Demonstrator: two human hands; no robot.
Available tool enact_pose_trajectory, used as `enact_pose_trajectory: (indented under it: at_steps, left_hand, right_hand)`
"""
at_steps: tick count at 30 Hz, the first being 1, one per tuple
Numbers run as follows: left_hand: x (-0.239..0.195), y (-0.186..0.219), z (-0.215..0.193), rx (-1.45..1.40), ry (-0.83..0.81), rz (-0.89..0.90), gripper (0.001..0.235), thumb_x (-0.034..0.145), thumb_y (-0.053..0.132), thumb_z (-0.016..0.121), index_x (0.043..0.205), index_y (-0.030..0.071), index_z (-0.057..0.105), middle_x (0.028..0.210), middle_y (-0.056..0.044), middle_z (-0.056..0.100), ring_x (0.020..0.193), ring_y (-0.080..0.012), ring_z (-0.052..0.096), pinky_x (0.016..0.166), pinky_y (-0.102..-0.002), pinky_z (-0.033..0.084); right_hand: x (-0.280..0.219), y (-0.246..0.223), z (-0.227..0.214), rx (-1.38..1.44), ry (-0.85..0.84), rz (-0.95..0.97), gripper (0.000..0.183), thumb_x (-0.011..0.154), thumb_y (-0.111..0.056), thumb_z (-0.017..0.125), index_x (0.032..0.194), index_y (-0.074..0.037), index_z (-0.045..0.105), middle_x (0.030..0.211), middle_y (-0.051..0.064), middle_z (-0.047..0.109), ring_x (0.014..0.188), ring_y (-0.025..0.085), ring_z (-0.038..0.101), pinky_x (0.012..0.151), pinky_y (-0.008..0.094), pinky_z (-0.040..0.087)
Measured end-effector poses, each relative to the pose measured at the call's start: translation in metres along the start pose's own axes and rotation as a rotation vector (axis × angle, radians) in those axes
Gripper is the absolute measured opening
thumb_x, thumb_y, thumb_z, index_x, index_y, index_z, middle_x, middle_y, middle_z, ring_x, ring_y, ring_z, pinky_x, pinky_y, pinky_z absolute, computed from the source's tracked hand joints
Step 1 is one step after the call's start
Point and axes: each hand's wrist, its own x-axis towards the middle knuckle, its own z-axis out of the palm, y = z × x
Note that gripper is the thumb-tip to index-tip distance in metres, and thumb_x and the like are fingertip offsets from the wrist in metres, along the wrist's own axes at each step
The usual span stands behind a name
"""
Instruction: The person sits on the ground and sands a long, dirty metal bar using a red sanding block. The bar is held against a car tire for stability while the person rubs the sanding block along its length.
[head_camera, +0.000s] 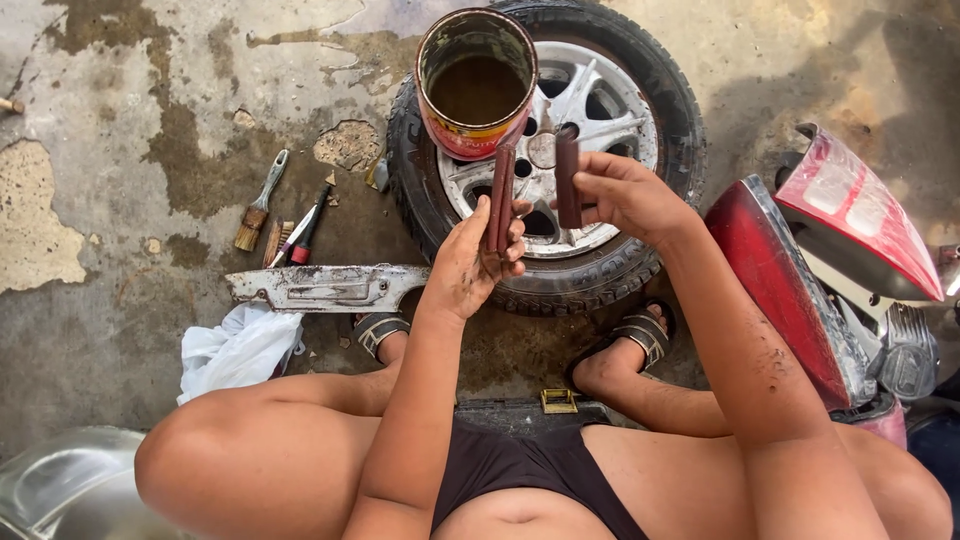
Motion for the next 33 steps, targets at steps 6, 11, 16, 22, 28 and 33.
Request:
enact_pose_trajectory:
  at_steps: [6, 11, 16, 22, 28, 33]
  left_hand:
    - [0.001, 0.003, -0.013, -0.007, 0.070, 0.066, 0.050, 0.106, 0.038, 0.059, 0.133, -0.004, 0.061, 0.094, -0.013, 0.064, 0.076, -0.0195, 0.067, 0.066, -0.036, 0.068]
    - [-0.008, 0.021, -0.013, 0.119, 0.192, 0.030, 0.042, 0.099, 0.029, 0.063, 0.129, 0.000, 0.064, 0.091, -0.005, 0.063, 0.074, -0.0134, 0.062, 0.060, -0.029, 0.060]
    - [0.005, 0.005, -0.061, 0.457, 0.260, 0.306, 0.044, 0.101, 0.021, 0.070, 0.139, -0.001, 0.062, 0.114, -0.018, 0.071, 0.084, -0.0149, 0.063, 0.073, -0.034, 0.064]
    - [0.010, 0.005, -0.087, 0.739, 0.524, 0.370, 0.041, 0.080, 0.025, 0.091, 0.116, 0.013, 0.076, 0.095, -0.005, 0.075, 0.089, -0.0143, 0.071, 0.080, -0.032, 0.060]
    - [0.010, 0.005, -0.173, 1.067, 0.870, 0.663, 0.038, 0.085, 0.039, 0.085, 0.113, 0.014, 0.076, 0.100, -0.014, 0.072, 0.101, -0.0325, 0.066, 0.091, -0.041, 0.053]
    - [-0.015, -0.014, -0.281, 0.712, 1.620, 0.150, 0.100, 0.079, 0.045, 0.089, 0.156, 0.017, 0.030, 0.155, -0.031, 0.020, 0.146, -0.0522, 0.027, 0.109, -0.070, 0.038]
  right_hand:
    - [0.053, -0.019, 0.025, -0.229, 0.378, 0.212, 0.021, 0.099, -0.020, 0.072, 0.116, -0.010, 0.068, 0.092, 0.005, 0.073, 0.069, 0.016, 0.073, 0.057, 0.033, 0.067]
    - [0.093, -0.079, 0.103, -0.513, 0.510, 0.263, 0.056, 0.101, -0.030, 0.058, 0.149, -0.007, 0.046, 0.141, 0.009, 0.060, 0.109, 0.019, 0.068, 0.076, 0.028, 0.069]
    - [0.100, -0.043, 0.131, -0.587, 0.380, 0.317, 0.073, 0.092, -0.065, 0.061, 0.122, 0.001, 0.067, 0.109, 0.024, 0.068, 0.096, 0.040, 0.072, 0.073, 0.056, 0.065]
    - [0.101, 0.008, 0.124, -0.521, 0.277, 0.273, 0.043, 0.082, -0.010, 0.087, 0.116, 0.003, 0.065, 0.079, 0.014, 0.069, 0.068, 0.024, 0.075, 0.062, 0.035, 0.067]
    - [0.138, -0.036, 0.130, -0.666, 0.331, 0.019, 0.031, 0.089, -0.021, 0.090, 0.083, -0.008, 0.062, 0.065, 0.006, 0.068, 0.057, 0.011, 0.070, 0.053, 0.022, 0.062]
    - [0.242, -0.026, 0.017, -1.373, 0.504, -0.038, 0.024, 0.084, -0.046, 0.093, 0.091, -0.033, 0.074, 0.071, -0.010, 0.066, 0.073, 0.010, 0.070, 0.069, 0.029, 0.059]
